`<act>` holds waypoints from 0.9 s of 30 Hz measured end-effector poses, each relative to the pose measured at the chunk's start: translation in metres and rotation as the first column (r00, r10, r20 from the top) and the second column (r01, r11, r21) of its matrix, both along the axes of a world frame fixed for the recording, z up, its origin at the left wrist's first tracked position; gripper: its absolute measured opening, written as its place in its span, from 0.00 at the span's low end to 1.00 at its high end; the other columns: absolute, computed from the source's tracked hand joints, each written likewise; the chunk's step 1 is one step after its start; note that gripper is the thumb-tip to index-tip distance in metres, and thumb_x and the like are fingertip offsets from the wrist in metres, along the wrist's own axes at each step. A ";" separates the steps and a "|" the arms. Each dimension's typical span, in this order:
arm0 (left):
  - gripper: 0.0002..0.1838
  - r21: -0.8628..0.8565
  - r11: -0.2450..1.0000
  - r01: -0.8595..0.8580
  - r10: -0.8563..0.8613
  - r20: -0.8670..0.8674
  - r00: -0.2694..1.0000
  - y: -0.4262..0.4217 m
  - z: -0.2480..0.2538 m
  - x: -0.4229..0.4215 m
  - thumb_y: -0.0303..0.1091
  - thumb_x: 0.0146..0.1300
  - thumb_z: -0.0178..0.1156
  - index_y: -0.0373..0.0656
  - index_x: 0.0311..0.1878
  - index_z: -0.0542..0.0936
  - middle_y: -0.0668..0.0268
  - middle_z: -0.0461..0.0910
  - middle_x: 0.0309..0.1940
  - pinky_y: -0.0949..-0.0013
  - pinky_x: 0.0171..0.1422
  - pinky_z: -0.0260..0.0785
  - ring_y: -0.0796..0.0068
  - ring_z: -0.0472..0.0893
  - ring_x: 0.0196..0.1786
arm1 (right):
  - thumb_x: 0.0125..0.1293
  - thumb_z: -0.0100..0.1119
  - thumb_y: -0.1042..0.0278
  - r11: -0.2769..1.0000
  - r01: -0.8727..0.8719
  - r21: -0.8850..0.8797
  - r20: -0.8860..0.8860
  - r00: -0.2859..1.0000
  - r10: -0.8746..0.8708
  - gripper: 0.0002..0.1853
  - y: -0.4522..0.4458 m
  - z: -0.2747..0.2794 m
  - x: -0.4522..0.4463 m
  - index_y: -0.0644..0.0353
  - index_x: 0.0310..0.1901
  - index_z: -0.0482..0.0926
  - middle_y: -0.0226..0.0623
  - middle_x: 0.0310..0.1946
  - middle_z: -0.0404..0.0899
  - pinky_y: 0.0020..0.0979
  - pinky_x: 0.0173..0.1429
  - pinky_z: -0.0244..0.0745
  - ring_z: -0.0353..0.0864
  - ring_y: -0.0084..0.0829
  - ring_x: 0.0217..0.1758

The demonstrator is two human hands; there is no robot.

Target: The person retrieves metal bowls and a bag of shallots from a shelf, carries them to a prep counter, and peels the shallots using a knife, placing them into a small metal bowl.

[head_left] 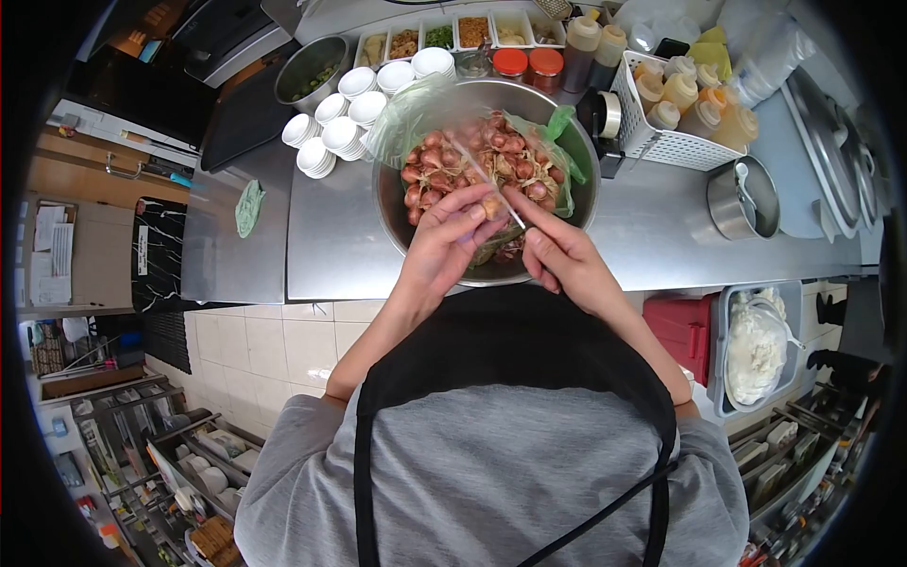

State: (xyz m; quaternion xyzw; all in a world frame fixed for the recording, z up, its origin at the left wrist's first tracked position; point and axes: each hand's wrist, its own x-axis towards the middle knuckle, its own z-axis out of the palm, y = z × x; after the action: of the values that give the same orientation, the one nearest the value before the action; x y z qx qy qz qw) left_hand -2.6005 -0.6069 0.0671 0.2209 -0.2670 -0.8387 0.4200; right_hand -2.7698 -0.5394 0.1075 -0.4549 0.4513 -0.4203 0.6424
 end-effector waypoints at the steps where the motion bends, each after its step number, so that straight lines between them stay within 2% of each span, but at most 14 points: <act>1: 0.15 0.000 1.000 0.000 0.000 -0.001 1.000 0.000 0.001 -0.001 0.24 0.59 0.53 0.32 0.51 0.71 0.58 0.74 0.45 0.66 0.58 0.67 0.68 0.75 0.49 | 0.67 0.38 0.70 1.000 0.000 0.000 -0.001 1.000 0.000 0.23 0.001 0.000 0.002 0.47 0.64 0.57 0.22 0.17 0.60 0.15 0.22 0.55 0.57 0.13 0.18; 3: 0.15 -0.075 0.997 -0.027 0.034 0.104 0.994 0.001 0.003 -0.001 0.24 0.58 0.54 0.32 0.50 0.71 0.58 0.75 0.44 0.66 0.58 0.67 0.68 0.75 0.49 | 0.67 0.38 0.70 0.999 0.001 -0.033 0.023 1.000 -0.001 0.23 0.003 -0.002 0.005 0.49 0.64 0.58 0.23 0.16 0.60 0.15 0.21 0.54 0.57 0.13 0.17; 6: 0.15 -0.099 0.995 0.022 -0.016 0.067 0.998 0.001 0.002 0.002 0.25 0.58 0.54 0.34 0.50 0.72 0.61 0.74 0.46 0.65 0.58 0.65 0.72 0.73 0.50 | 0.68 0.38 0.70 0.998 -0.019 0.056 0.088 0.996 0.014 0.23 -0.001 -0.015 -0.006 0.51 0.65 0.56 0.22 0.16 0.60 0.15 0.21 0.54 0.57 0.13 0.17; 10: 0.15 -0.081 0.996 0.032 -0.028 0.048 0.998 0.001 0.003 0.002 0.25 0.58 0.54 0.34 0.49 0.72 0.61 0.75 0.46 0.66 0.57 0.65 0.73 0.73 0.50 | 0.68 0.38 0.70 0.996 -0.061 0.068 0.059 0.997 0.057 0.24 -0.002 -0.007 -0.008 0.51 0.65 0.54 0.22 0.16 0.60 0.15 0.21 0.54 0.58 0.13 0.18; 13: 0.15 -0.075 0.997 0.023 -0.017 0.082 0.996 0.000 0.000 0.000 0.25 0.58 0.54 0.34 0.49 0.73 0.61 0.75 0.46 0.67 0.57 0.66 0.73 0.73 0.50 | 0.68 0.38 0.70 0.999 -0.045 0.006 0.027 0.999 0.045 0.24 0.001 0.001 -0.002 0.50 0.66 0.53 0.22 0.16 0.61 0.15 0.21 0.54 0.57 0.13 0.17; 16: 0.15 -0.095 0.995 0.020 -0.004 0.164 0.987 0.001 0.005 0.000 0.25 0.58 0.55 0.34 0.49 0.73 0.61 0.75 0.46 0.67 0.56 0.66 0.73 0.74 0.50 | 0.69 0.38 0.64 0.997 -0.073 -0.006 0.013 0.997 0.073 0.24 0.002 0.001 0.000 0.49 0.66 0.52 0.24 0.18 0.62 0.14 0.23 0.57 0.58 0.13 0.18; 18: 0.15 -0.119 0.993 0.023 -0.005 0.149 0.989 0.000 0.003 0.001 0.25 0.57 0.55 0.35 0.49 0.73 0.62 0.75 0.45 0.67 0.55 0.66 0.73 0.74 0.49 | 0.68 0.38 0.70 0.999 -0.042 0.016 0.003 0.999 0.042 0.23 0.001 0.001 0.001 0.48 0.65 0.55 0.22 0.16 0.61 0.15 0.21 0.55 0.58 0.13 0.17; 24: 0.15 -0.107 0.990 0.090 -0.079 0.104 0.992 0.001 0.006 0.002 0.26 0.57 0.56 0.36 0.49 0.74 0.64 0.76 0.43 0.66 0.55 0.66 0.75 0.74 0.47 | 0.69 0.37 0.67 0.997 -0.034 0.075 0.053 0.998 0.030 0.20 -0.004 -0.013 -0.013 0.53 0.62 0.62 0.23 0.15 0.62 0.15 0.20 0.54 0.57 0.13 0.15; 27: 0.14 -0.089 0.996 0.026 -0.014 0.135 0.991 0.002 0.004 -0.001 0.25 0.57 0.56 0.36 0.47 0.74 0.66 0.76 0.41 0.68 0.54 0.67 0.76 0.75 0.45 | 0.69 0.37 0.66 1.000 0.008 0.018 0.022 1.000 -0.008 0.20 -0.003 -0.012 -0.012 0.55 0.62 0.61 0.24 0.15 0.63 0.15 0.20 0.54 0.57 0.13 0.15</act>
State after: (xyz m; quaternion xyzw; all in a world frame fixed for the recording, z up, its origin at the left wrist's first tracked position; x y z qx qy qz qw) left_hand -2.6011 -0.6052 0.0710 0.2548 -0.3343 -0.8132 0.4024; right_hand -2.7816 -0.5427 0.0954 -0.4428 0.4498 -0.4239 0.6496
